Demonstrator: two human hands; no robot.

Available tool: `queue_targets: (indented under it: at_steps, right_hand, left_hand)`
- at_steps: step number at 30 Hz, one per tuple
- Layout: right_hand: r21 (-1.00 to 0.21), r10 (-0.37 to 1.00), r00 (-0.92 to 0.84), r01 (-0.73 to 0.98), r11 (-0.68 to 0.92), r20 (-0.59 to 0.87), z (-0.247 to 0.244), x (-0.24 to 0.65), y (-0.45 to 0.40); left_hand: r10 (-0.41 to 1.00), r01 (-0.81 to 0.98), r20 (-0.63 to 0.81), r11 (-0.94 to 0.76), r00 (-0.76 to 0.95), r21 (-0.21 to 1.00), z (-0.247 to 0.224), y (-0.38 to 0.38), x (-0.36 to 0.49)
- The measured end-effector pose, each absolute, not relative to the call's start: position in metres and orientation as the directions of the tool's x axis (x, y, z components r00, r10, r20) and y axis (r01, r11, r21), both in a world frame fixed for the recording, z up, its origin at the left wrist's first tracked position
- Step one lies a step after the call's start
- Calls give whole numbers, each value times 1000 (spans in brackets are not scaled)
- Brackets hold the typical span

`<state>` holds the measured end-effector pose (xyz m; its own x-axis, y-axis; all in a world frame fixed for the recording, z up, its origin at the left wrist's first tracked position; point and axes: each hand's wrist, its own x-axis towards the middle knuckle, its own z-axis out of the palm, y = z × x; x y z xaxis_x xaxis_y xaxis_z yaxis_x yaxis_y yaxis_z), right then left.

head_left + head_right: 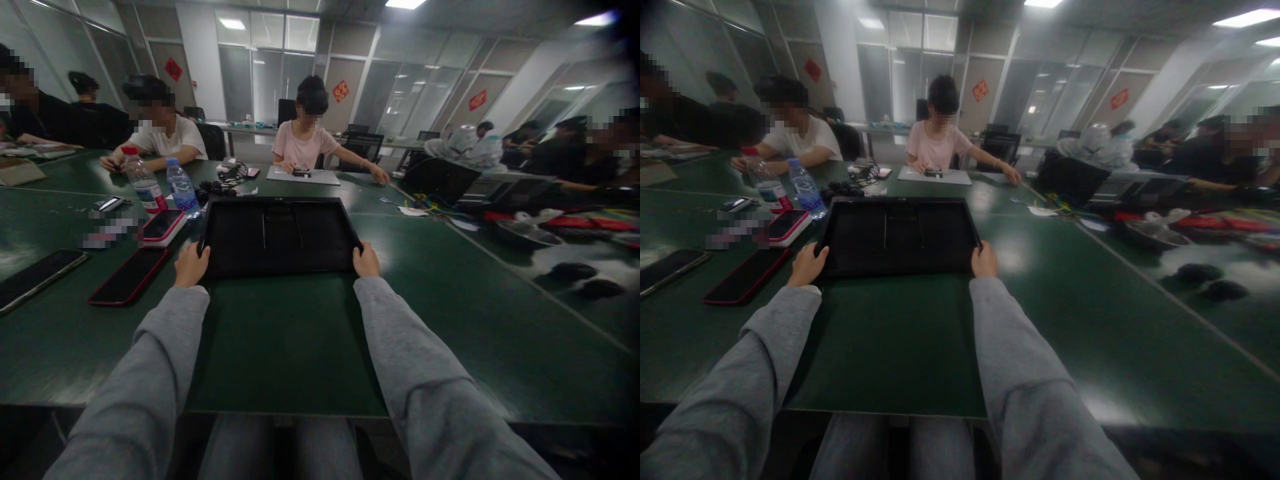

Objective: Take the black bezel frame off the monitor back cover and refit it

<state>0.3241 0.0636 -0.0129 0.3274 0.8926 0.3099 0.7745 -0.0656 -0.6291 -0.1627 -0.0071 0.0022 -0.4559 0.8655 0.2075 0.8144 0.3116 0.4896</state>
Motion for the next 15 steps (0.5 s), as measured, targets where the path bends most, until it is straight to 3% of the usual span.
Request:
queue_targets:
  at_steps: [15]
  right_hand:
    - [-623,895,337,777,-88,294,-10,321,60]
  left_hand:
    - [867,824,208,319,-454,469,1,-7,-163]
